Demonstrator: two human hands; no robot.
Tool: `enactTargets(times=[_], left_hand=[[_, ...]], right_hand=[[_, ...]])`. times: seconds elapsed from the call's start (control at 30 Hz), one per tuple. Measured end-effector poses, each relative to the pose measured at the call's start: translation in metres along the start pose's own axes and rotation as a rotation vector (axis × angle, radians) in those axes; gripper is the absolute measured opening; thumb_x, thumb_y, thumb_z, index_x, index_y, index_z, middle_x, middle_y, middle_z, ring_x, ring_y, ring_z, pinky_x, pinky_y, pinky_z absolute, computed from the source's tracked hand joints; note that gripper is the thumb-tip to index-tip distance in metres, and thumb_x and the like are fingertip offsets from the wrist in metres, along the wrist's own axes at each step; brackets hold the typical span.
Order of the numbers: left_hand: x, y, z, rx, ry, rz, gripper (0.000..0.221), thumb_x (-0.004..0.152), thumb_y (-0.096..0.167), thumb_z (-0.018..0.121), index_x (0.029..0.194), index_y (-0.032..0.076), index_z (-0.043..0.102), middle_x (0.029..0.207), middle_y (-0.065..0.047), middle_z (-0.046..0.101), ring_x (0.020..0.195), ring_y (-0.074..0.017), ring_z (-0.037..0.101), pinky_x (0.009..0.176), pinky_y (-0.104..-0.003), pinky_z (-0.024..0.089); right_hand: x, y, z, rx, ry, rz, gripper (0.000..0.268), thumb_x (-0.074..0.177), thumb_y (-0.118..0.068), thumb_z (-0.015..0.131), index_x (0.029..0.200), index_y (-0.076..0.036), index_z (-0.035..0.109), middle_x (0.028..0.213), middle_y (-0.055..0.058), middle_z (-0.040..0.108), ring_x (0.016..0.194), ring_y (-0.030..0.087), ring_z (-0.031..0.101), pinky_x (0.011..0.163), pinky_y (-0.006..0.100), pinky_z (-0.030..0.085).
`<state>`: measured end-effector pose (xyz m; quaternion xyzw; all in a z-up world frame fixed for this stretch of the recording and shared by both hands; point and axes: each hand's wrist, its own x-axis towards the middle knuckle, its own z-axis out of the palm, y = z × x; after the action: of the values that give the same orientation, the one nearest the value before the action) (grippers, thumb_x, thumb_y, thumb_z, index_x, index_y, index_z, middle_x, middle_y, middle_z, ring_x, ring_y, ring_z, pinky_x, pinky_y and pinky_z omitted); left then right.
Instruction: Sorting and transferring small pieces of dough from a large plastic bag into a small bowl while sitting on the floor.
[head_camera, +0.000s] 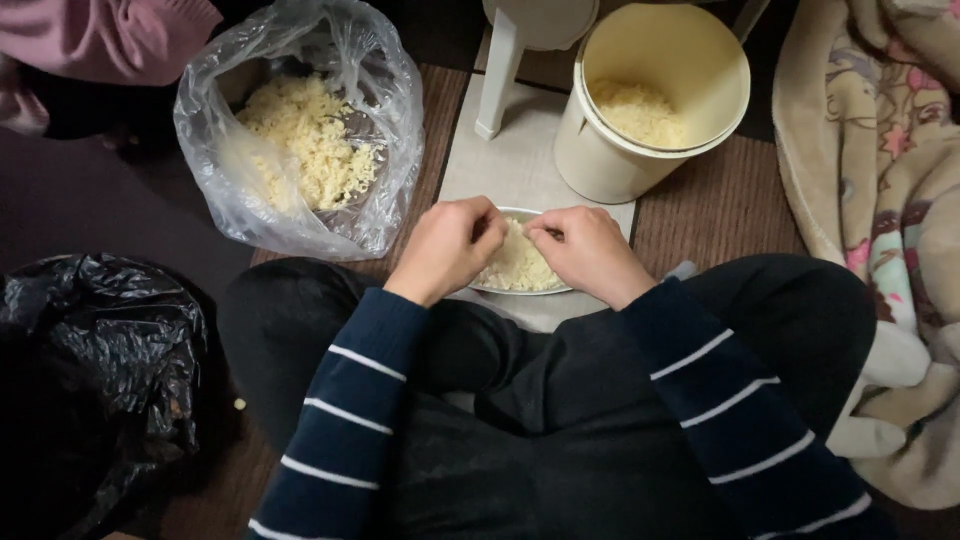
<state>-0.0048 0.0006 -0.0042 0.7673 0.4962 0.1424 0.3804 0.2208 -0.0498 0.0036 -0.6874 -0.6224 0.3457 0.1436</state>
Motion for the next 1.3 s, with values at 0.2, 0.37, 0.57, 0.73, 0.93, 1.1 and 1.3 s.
enactTargets(times=[0.2, 0.37, 0.57, 0.73, 0.93, 1.1, 1.3], left_hand=[[0.008, -0.017, 0.016, 0.139, -0.033, -0.035, 0.023, 0.103, 0.034, 0.066, 0.106, 0.016, 0.081, 0.096, -0.014, 0.084, 0.100, -0.0477, 0.082, 0.091, -0.060, 0.064], [0.007, -0.026, 0.019, 0.178, 0.010, -0.048, 0.019, 0.101, 0.032, 0.068, 0.108, 0.017, 0.078, 0.097, -0.011, 0.083, 0.102, -0.0447, 0.082, 0.092, -0.058, 0.066], [0.002, -0.034, 0.033, 0.231, 0.100, -0.025, 0.019, 0.105, 0.031, 0.066, 0.111, 0.018, 0.079, 0.096, -0.007, 0.085, 0.098, -0.0411, 0.084, 0.089, -0.056, 0.067], [-0.001, -0.037, 0.052, 0.250, 0.180, 0.088, 0.019, 0.100, 0.018, 0.065, 0.116, 0.020, 0.074, 0.106, -0.011, 0.080, 0.104, -0.0420, 0.081, 0.090, -0.055, 0.067], [-0.036, 0.014, 0.068, 0.126, 0.190, 0.281, 0.061, 0.090, -0.002, 0.063, 0.151, 0.004, 0.059, 0.150, -0.026, 0.062, 0.138, -0.0521, 0.065, 0.118, -0.057, 0.057], [-0.029, -0.028, 0.147, 0.633, 0.470, 0.448, 0.055, 0.106, 0.012, 0.060, 0.161, 0.004, 0.061, 0.154, -0.022, 0.069, 0.134, -0.0414, 0.073, 0.105, -0.052, 0.063], [-0.074, 0.066, 0.061, 0.137, 0.492, 0.637, 0.036, 0.118, 0.013, 0.047, 0.148, -0.005, 0.058, 0.134, -0.036, 0.064, 0.130, -0.0574, 0.062, 0.119, -0.058, 0.052]], right_hand=[[0.015, 0.031, 0.020, -0.013, -0.010, 0.157, 0.025, 0.095, -0.042, 0.075, 0.105, -0.026, 0.091, 0.093, -0.003, 0.089, 0.109, 0.032, 0.083, 0.102, 0.048, 0.064], [0.034, 0.066, 0.037, -0.062, 0.009, 0.169, 0.029, 0.087, -0.044, 0.081, 0.106, -0.023, 0.090, 0.099, -0.001, 0.089, 0.112, 0.031, 0.082, 0.103, 0.048, 0.063], [0.059, 0.107, 0.048, 0.013, 0.029, 0.147, 0.031, 0.092, -0.042, 0.083, 0.118, -0.027, 0.089, 0.113, 0.003, 0.087, 0.119, 0.029, 0.080, 0.108, 0.047, 0.063], [0.028, 0.054, 0.025, 0.518, -0.073, 0.276, 0.038, 0.110, -0.023, 0.063, 0.130, 0.005, 0.080, 0.121, 0.027, 0.084, 0.105, 0.029, 0.086, 0.089, 0.034, 0.073], [0.006, 0.033, 0.016, 1.006, -0.172, 0.413, 0.060, 0.117, -0.019, 0.041, 0.162, 0.018, 0.049, 0.160, 0.046, 0.054, 0.149, 0.050, 0.059, 0.124, 0.058, 0.053], [0.001, 0.043, 0.037, 1.111, -0.041, 0.333, 0.045, 0.111, 0.001, 0.054, 0.152, 0.016, 0.063, 0.130, 0.021, 0.066, 0.106, 0.017, 0.068, 0.104, 0.048, 0.064], [-0.017, 0.022, 0.049, 1.140, 0.015, 0.348, 0.054, 0.112, -0.007, 0.061, 0.161, 0.015, 0.052, 0.151, 0.040, 0.064, 0.132, 0.046, 0.074, 0.105, 0.068, 0.061]])
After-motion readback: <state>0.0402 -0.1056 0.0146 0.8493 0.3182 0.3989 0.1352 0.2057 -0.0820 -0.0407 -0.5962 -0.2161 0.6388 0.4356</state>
